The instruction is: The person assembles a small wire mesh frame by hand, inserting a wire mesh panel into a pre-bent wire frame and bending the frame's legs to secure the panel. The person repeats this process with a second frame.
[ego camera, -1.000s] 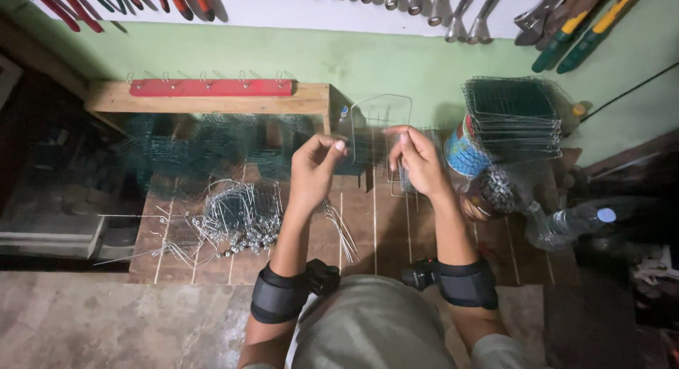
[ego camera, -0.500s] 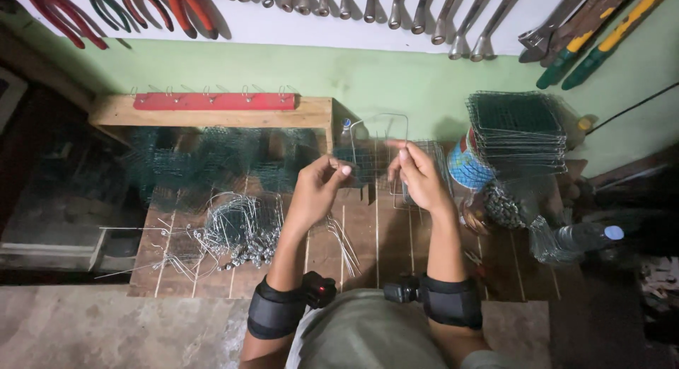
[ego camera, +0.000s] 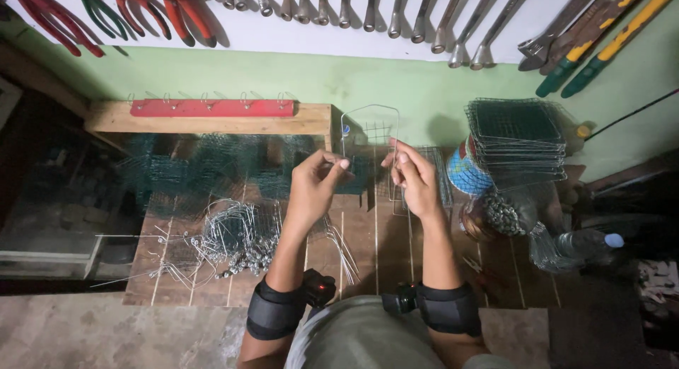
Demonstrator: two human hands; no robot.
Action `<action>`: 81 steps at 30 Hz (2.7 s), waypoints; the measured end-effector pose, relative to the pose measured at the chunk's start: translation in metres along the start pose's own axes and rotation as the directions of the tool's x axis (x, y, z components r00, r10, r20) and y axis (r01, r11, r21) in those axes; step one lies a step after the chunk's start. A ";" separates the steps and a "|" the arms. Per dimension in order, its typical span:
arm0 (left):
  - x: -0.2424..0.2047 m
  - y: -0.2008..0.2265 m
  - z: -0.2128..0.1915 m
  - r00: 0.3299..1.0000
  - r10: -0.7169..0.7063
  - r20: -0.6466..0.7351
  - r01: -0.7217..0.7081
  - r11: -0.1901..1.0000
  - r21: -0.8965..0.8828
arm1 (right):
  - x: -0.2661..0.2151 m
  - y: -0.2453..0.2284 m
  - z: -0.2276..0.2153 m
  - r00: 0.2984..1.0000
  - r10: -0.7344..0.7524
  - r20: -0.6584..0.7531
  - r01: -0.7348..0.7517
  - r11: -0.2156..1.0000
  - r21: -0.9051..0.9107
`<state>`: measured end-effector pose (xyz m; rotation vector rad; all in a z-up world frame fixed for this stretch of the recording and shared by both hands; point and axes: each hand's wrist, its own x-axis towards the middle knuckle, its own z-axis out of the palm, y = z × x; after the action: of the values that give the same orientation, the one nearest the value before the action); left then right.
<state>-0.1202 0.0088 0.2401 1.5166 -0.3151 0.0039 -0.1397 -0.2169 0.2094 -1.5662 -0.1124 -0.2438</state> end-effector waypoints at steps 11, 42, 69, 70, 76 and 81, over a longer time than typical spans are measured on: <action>0.007 -0.020 -0.005 1.000 0.014 0.007 -0.012 0.978 -0.210 | -0.001 0.016 0.002 0.998 -0.013 0.060 0.017 0.998 -0.064; -0.007 -0.011 -0.014 0.997 -0.076 -0.009 0.070 0.957 -0.283 | -0.014 0.014 -0.011 0.990 -0.023 0.138 0.027 0.999 -0.030; -0.008 -0.011 -0.003 0.996 0.063 -0.056 -0.068 0.993 -0.098 | -0.014 0.002 0.017 0.987 -0.132 -0.087 0.107 0.963 -0.247; -0.009 -0.008 -0.003 0.996 0.062 -0.058 -0.067 0.993 -0.098 | -0.013 0.004 0.018 0.988 -0.131 -0.086 0.106 0.963 -0.247; -0.013 0.010 -0.008 0.994 -0.109 -0.026 0.106 0.990 -0.093 | -0.012 0.004 0.015 0.975 -0.220 -0.046 0.199 0.940 -0.277; -0.014 0.004 -0.021 1.000 -0.021 -0.021 0.019 0.996 -0.087 | -0.021 0.002 0.013 0.998 -0.033 0.055 0.042 0.983 -0.181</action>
<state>-0.1303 0.0323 0.2406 1.4327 -0.2792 -0.0094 -0.1582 -0.2023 0.2032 -1.7537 -0.1641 -0.2486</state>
